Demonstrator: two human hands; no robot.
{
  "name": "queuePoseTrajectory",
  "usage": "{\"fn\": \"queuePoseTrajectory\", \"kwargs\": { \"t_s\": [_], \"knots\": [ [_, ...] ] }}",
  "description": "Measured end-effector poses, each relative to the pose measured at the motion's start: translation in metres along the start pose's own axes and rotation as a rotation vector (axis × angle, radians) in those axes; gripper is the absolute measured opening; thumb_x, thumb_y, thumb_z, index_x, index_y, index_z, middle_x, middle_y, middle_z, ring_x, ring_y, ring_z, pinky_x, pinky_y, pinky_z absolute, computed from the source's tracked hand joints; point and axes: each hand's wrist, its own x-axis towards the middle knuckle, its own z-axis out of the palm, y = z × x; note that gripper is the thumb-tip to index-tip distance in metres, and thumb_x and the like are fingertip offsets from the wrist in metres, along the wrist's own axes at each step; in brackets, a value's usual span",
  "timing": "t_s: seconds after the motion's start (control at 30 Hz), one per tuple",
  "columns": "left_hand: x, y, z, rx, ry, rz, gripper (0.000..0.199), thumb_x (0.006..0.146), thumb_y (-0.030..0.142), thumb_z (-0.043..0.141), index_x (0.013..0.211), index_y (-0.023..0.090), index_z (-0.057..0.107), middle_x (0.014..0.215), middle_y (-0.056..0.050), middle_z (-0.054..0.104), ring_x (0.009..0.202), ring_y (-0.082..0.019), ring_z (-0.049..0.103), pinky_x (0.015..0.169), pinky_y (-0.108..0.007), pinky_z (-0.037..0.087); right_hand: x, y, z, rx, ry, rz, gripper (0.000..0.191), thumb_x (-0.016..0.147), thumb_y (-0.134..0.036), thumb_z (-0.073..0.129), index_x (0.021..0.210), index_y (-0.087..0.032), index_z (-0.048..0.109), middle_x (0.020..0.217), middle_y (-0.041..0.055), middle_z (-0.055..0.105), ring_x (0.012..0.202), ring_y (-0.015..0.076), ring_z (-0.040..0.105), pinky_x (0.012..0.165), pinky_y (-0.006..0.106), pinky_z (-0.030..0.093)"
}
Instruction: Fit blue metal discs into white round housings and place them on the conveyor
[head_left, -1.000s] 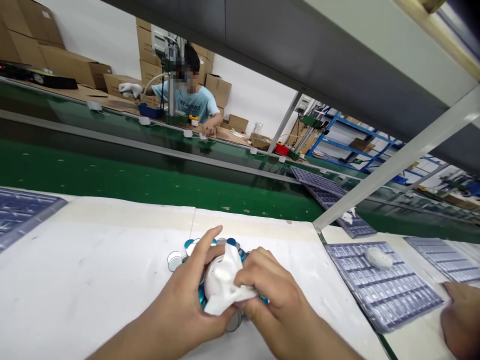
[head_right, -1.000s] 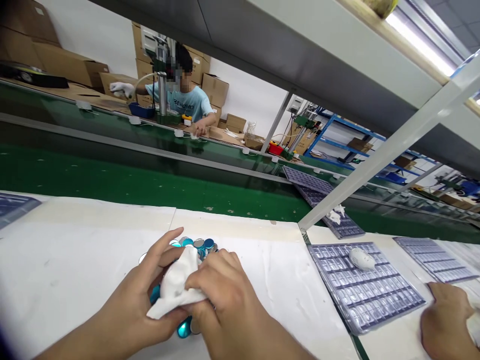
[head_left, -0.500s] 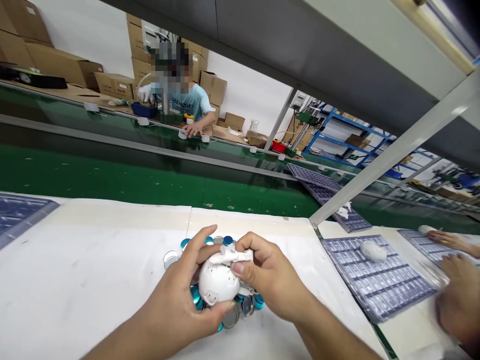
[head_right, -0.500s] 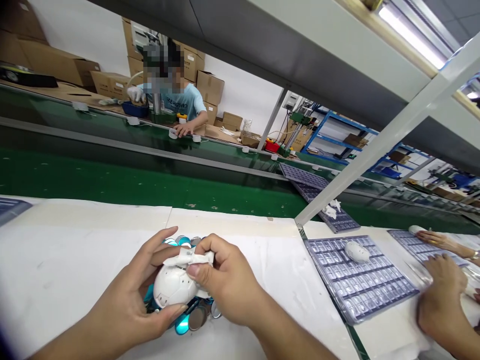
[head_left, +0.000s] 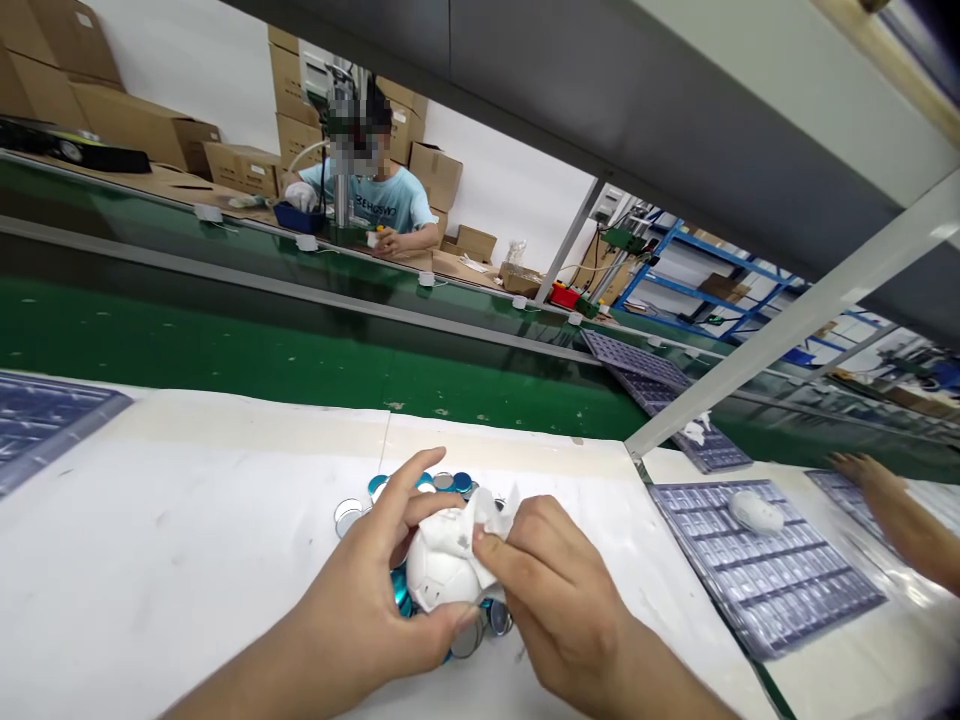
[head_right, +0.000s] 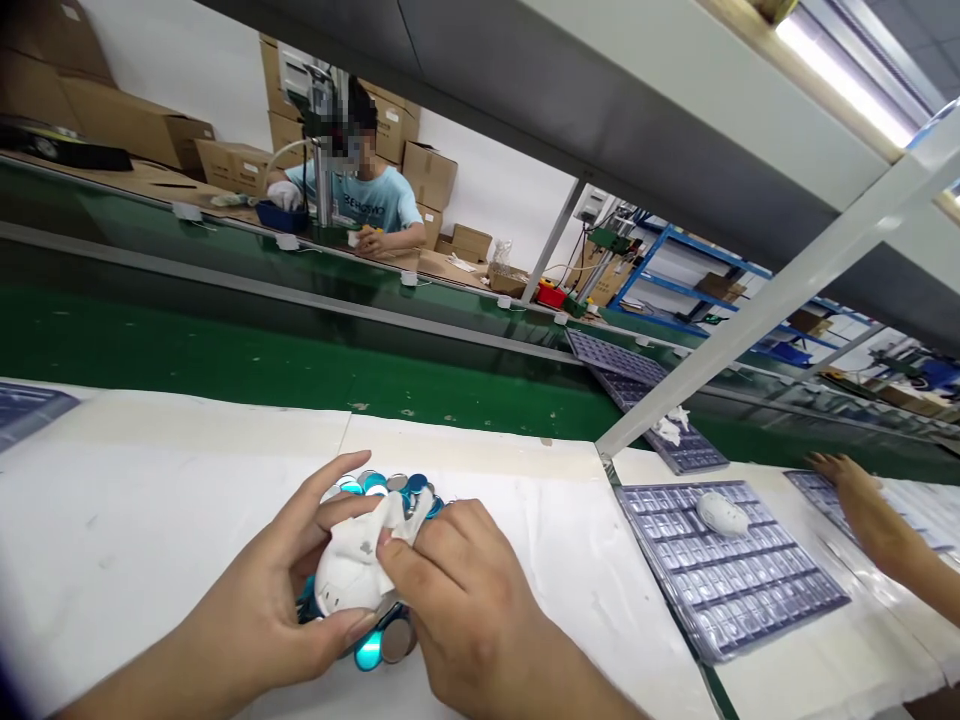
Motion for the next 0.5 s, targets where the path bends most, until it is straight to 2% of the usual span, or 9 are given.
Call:
{"fn": "queuePoseTrajectory", "kwargs": {
  "t_s": [0.07, 0.2, 0.27, 0.33, 0.5],
  "knots": [
    [0.0011, -0.0023, -0.0008, 0.033, -0.011, 0.014, 0.097, 0.065, 0.024, 0.07, 0.15, 0.038, 0.025, 0.138, -0.008, 0.059, 0.114, -0.031, 0.063, 0.101, -0.047, 0.044, 0.0007, -0.0029, 0.0012, -0.03, -0.008, -0.002, 0.034, 0.093, -0.006, 0.047, 0.125, -0.009, 0.059, 0.08, 0.009, 0.063, 0.071, 0.0215, 0.048, 0.06, 0.035, 0.044],
    [0.0012, -0.0054, -0.0022, 0.057, -0.042, 0.065, 0.1, 0.059, 0.018, 0.066, 0.149, 0.036, 0.027, 0.136, -0.009, 0.061, 0.115, -0.032, 0.063, 0.104, -0.048, 0.044, 0.0038, -0.0069, -0.0002, -0.054, 0.015, -0.078, 0.022, 0.098, -0.012, 0.047, 0.103, -0.014, 0.068, 0.072, 0.006, 0.06, 0.066, 0.0196, 0.047, 0.06, 0.035, 0.041],
    [0.0006, -0.0059, -0.0024, 0.055, -0.047, 0.068, 0.099, 0.062, 0.02, 0.068, 0.15, 0.036, 0.026, 0.136, -0.01, 0.061, 0.115, -0.032, 0.063, 0.104, -0.049, 0.045, 0.004, -0.0053, -0.0025, -0.066, 0.003, -0.035, 0.024, 0.099, -0.012, 0.046, 0.106, -0.012, 0.068, 0.075, 0.0068, 0.061, 0.068, 0.0195, 0.048, 0.06, 0.034, 0.041],
    [0.0004, -0.0061, -0.0025, 0.061, -0.039, 0.062, 0.097, 0.065, 0.023, 0.071, 0.15, 0.037, 0.026, 0.136, -0.01, 0.061, 0.115, -0.032, 0.063, 0.101, -0.049, 0.047, 0.0026, -0.0033, -0.0032, -0.076, 0.006, -0.008, 0.027, 0.1, -0.014, 0.044, 0.117, -0.009, 0.065, 0.076, 0.008, 0.061, 0.069, 0.0203, 0.048, 0.059, 0.033, 0.041],
    [0.0, -0.0085, -0.0022, 0.061, -0.011, 0.111, 0.095, 0.064, 0.022, 0.071, 0.147, 0.037, 0.029, 0.134, -0.008, 0.063, 0.112, -0.029, 0.065, 0.103, -0.047, 0.046, -0.0036, -0.0032, 0.0005, -0.05, 0.072, -0.08, 0.028, 0.102, -0.017, 0.042, 0.116, -0.011, 0.065, 0.073, 0.0063, 0.059, 0.065, 0.0197, 0.044, 0.06, 0.035, 0.038]
  ]
}}
